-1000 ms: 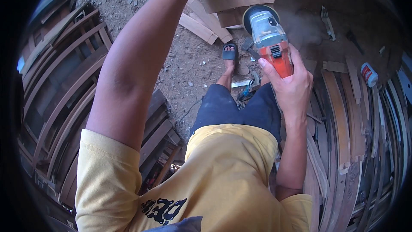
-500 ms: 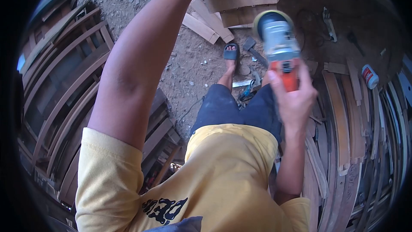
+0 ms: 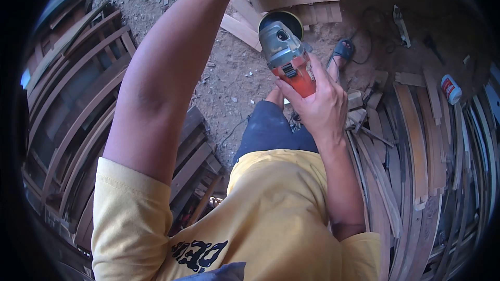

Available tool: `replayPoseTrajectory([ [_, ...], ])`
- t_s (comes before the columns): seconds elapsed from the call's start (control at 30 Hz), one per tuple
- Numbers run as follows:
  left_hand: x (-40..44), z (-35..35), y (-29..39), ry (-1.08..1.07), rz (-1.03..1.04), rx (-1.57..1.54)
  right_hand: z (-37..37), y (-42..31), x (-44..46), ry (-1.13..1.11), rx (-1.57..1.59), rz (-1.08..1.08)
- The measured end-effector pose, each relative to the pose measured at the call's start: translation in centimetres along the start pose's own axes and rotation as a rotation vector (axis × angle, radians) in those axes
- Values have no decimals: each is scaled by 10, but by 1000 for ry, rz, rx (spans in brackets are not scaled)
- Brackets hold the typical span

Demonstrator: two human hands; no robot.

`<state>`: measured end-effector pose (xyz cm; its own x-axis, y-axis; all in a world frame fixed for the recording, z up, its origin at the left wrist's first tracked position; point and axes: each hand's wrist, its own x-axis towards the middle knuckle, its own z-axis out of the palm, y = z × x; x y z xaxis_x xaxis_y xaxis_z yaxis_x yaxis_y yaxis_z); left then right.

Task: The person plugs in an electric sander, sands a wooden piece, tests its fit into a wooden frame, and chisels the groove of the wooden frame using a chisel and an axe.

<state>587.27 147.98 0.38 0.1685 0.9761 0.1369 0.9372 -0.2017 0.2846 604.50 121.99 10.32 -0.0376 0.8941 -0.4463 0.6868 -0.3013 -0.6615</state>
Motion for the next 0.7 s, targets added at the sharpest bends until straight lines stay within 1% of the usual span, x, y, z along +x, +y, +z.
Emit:
replayPoseTrajectory([
  [0.2,-1,0,-1,14,5,5,2,11,-4,44,-8,-59],
  [0.33,-2,-1,-1,22,9,-15,-6,14,1,67,48,-48],
  [0.4,-2,-2,-1,21,5,-23,-11,18,2,31,11,17],
  [0.5,-2,-3,0,10,1,-30,-14,17,4,34,49,32],
  [0.7,-2,-5,-1,-30,0,-41,-17,26,5,80,35,-11],
])
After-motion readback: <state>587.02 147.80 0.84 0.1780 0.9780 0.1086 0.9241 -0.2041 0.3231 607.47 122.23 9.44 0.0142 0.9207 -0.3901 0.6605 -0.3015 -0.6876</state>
